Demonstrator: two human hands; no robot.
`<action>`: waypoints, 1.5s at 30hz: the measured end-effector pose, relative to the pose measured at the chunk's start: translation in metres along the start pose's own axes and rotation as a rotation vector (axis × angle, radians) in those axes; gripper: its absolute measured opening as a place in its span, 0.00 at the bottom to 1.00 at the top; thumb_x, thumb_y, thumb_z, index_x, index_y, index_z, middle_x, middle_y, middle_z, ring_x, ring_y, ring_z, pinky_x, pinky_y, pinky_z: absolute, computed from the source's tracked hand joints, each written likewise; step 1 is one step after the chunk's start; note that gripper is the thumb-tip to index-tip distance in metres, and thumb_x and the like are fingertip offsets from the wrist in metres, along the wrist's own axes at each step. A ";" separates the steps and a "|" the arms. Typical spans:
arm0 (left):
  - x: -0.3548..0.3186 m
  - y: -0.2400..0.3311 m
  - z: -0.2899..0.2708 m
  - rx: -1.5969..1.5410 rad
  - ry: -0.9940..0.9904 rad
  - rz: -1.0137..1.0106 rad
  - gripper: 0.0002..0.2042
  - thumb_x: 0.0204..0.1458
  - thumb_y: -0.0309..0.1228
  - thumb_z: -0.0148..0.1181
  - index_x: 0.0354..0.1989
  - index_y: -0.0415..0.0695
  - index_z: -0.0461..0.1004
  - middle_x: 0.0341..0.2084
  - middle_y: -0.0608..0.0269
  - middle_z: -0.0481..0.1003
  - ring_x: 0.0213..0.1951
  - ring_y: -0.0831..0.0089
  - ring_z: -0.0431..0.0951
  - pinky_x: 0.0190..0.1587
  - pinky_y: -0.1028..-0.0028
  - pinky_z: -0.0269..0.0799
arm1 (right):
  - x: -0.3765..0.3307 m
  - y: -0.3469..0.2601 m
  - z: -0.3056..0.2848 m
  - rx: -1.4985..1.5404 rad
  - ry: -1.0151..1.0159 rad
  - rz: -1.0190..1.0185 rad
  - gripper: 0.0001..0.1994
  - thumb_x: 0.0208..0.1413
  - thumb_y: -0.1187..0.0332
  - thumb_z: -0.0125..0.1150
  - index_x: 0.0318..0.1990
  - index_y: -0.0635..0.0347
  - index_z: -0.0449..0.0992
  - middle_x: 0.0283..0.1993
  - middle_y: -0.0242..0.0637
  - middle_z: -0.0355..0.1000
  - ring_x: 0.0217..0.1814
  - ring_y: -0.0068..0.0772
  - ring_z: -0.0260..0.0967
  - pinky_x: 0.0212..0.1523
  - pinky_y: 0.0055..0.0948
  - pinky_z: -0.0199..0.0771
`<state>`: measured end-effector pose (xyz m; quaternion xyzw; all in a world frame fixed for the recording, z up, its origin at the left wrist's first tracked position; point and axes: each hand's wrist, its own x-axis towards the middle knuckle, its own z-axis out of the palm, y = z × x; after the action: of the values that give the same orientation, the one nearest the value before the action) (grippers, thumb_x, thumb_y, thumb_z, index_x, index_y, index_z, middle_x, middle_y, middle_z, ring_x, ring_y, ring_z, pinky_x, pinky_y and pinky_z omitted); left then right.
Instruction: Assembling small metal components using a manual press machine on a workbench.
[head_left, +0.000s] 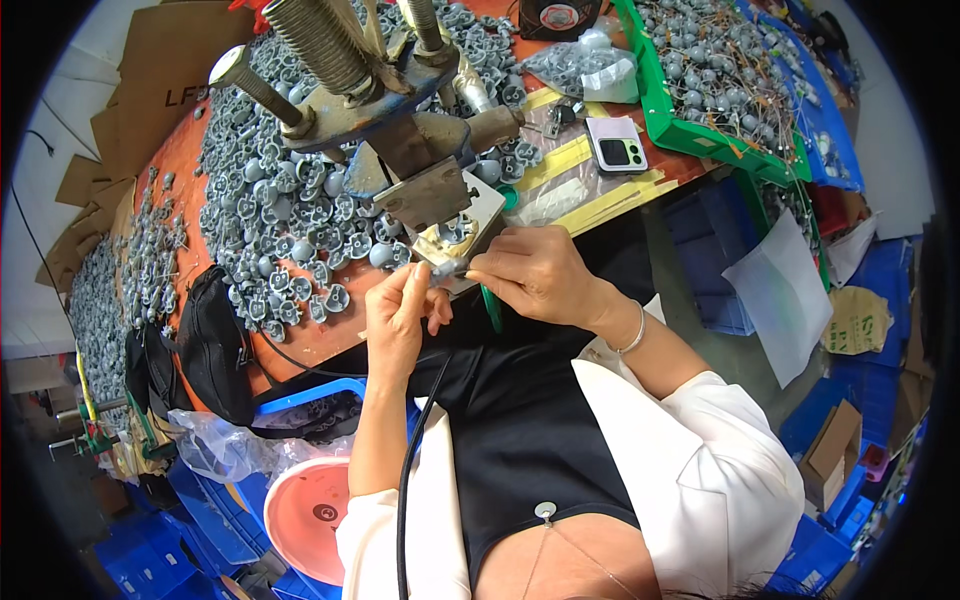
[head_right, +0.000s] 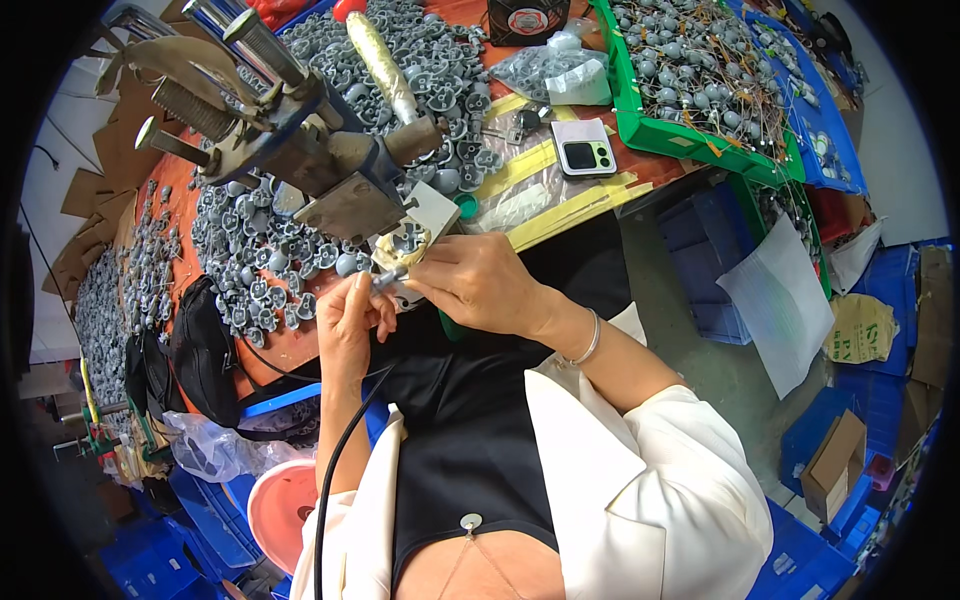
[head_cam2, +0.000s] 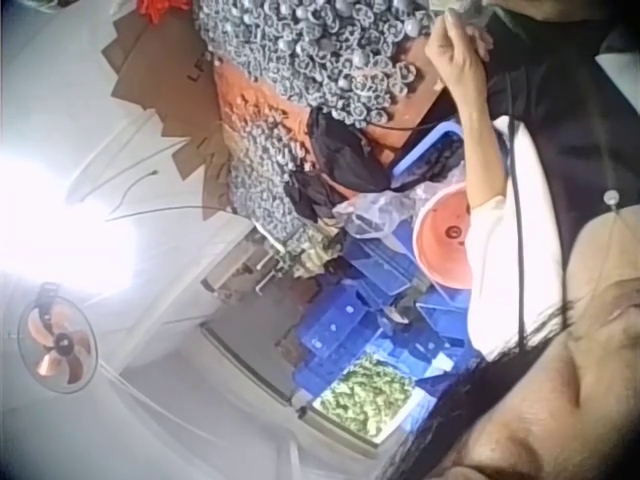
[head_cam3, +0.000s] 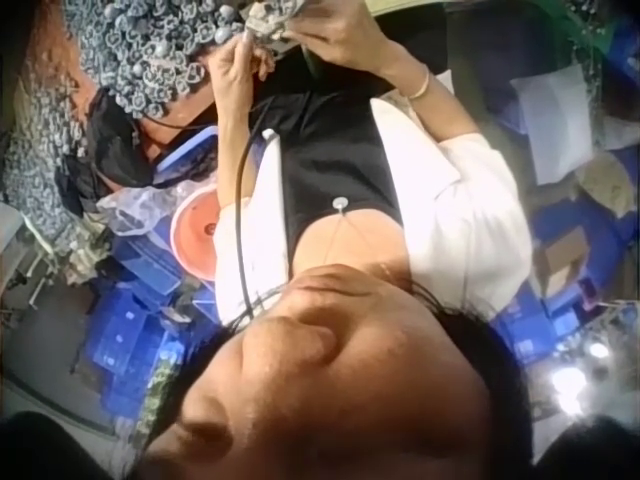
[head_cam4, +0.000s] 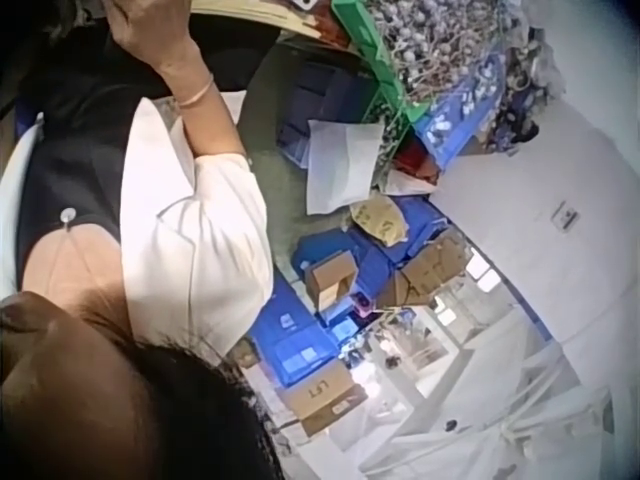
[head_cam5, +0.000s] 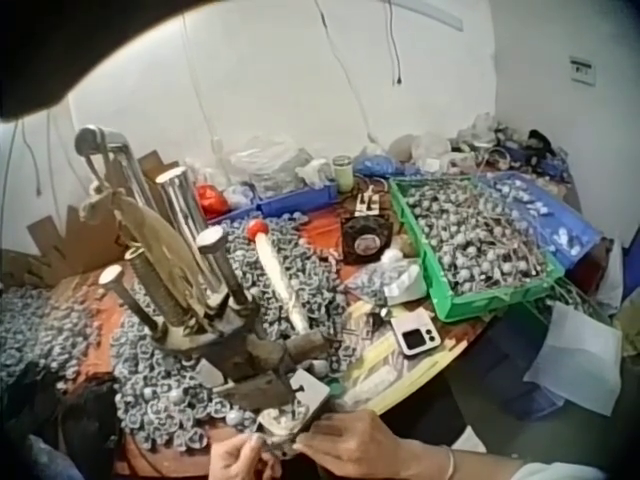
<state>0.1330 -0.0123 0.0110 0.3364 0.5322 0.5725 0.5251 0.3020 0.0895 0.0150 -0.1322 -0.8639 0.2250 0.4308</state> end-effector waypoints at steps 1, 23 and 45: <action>0.000 -0.001 0.003 -0.001 -0.003 0.000 0.15 0.62 0.34 0.47 0.33 0.34 0.73 0.16 0.64 0.72 0.16 0.83 0.66 0.19 0.85 0.59 | -0.002 0.000 0.000 0.004 -0.003 0.027 0.04 0.45 0.73 0.65 0.27 0.61 0.75 0.19 0.35 0.67 0.21 0.37 0.67 0.20 0.32 0.64; 0.006 -0.006 0.021 0.767 0.379 0.705 0.23 0.49 0.21 0.60 0.56 0.36 0.65 0.43 0.53 0.74 0.32 0.73 0.76 0.38 0.76 0.72 | -0.012 0.024 0.013 0.670 -0.112 0.719 0.04 0.59 0.73 0.53 0.40 0.62 0.69 0.33 0.25 0.68 0.30 0.14 0.63 0.33 0.16 0.65; 0.033 -0.016 0.014 0.959 0.258 0.503 0.09 0.45 0.22 0.64 0.36 0.41 0.77 0.24 0.58 0.70 0.25 0.64 0.71 0.27 0.70 0.66 | -0.009 0.013 0.026 -0.161 -0.093 0.438 0.07 0.50 0.65 0.61 0.28 0.56 0.72 0.22 0.36 0.72 0.25 0.40 0.71 0.26 0.33 0.66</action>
<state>0.1430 0.0208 -0.0069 0.5816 0.6965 0.4103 0.0907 0.2875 0.0898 -0.0115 -0.3398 -0.8487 0.2494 0.3194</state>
